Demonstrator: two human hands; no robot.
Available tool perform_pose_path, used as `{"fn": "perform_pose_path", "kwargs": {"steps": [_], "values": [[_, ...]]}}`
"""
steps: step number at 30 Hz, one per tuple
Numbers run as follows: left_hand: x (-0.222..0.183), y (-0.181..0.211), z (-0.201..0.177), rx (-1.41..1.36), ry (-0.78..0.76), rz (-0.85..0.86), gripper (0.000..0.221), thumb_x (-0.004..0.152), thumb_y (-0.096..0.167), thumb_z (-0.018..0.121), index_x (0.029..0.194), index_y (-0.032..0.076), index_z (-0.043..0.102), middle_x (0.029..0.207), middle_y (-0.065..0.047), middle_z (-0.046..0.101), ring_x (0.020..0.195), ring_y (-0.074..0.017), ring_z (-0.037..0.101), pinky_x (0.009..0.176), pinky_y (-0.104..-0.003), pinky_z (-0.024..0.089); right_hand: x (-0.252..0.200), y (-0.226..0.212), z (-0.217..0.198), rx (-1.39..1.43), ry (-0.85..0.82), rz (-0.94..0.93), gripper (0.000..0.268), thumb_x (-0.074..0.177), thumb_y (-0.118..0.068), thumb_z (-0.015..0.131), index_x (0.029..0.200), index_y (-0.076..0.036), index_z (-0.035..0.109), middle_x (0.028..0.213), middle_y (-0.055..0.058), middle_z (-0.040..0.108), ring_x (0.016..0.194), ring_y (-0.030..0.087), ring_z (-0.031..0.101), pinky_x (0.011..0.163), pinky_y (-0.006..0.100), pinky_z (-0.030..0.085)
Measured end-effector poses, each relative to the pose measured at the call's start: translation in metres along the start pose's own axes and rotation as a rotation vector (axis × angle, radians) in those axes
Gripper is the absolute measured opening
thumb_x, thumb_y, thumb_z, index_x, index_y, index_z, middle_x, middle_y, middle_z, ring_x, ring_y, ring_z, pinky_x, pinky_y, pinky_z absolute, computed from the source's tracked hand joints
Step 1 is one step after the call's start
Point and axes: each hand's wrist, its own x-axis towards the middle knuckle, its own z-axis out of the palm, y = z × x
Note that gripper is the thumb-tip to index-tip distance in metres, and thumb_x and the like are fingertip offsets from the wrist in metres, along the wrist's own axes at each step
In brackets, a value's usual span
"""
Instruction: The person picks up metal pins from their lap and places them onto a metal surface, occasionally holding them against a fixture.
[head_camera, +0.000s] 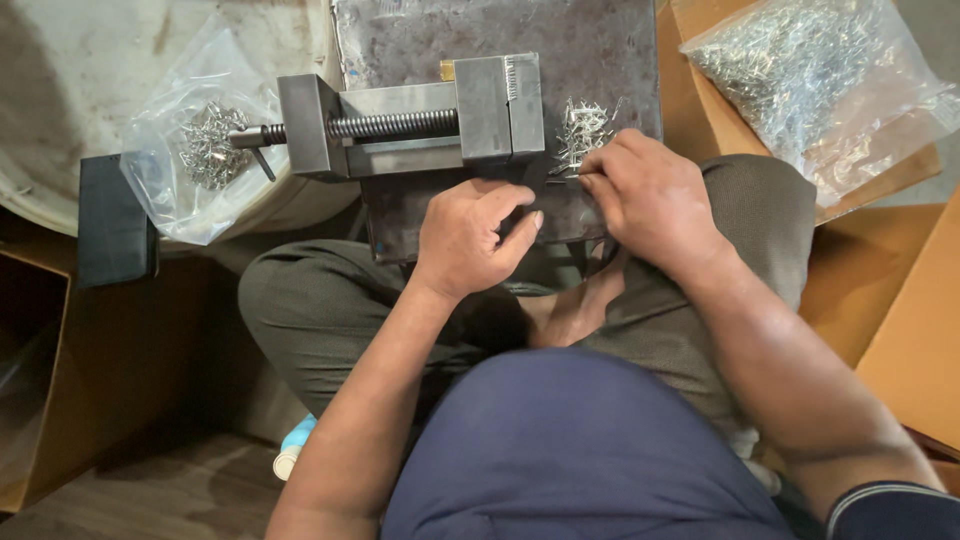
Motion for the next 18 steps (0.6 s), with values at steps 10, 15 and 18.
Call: {"fn": "perform_pose_path", "kwargs": {"steps": [10, 15, 18], "values": [[0.001, 0.000, 0.001, 0.010, -0.002, -0.044, 0.025, 0.090, 0.029, 0.078, 0.101, 0.007, 0.075, 0.086, -0.010, 0.075, 0.079, -0.0298, 0.072, 0.071, -0.040, 0.056, 0.002, -0.008, 0.000, 0.237, -0.004, 0.064, 0.009, 0.096, -0.004, 0.072, 0.103, -0.003, 0.067, 0.098, 0.013, 0.065, 0.088, 0.033, 0.067, 0.076, 0.040, 0.053], [0.002, -0.003, 0.000, 0.029, 0.003, 0.013, 0.020, 0.095, 0.026, 0.073, 0.104, 0.008, 0.073, 0.092, -0.011, 0.075, 0.083, -0.0314, 0.071, 0.073, -0.042, 0.056, 0.003, -0.020, 0.004, 0.219, -0.011, -0.089, 0.012, 0.093, -0.002, 0.073, 0.102, -0.003, 0.066, 0.098, 0.013, 0.066, 0.089, 0.034, 0.067, 0.076, 0.041, 0.054], [0.004, -0.004, 0.001, 0.029, -0.030, 0.035, 0.012, 0.097, 0.021, 0.069, 0.100, 0.009, 0.071, 0.091, -0.009, 0.075, 0.082, -0.0321, 0.070, 0.071, -0.043, 0.055, 0.002, -0.022, 0.009, 0.248, -0.003, -0.114, 0.014, 0.090, -0.001, 0.074, 0.102, -0.003, 0.066, 0.098, 0.014, 0.066, 0.088, 0.033, 0.068, 0.076, 0.041, 0.054]]}}
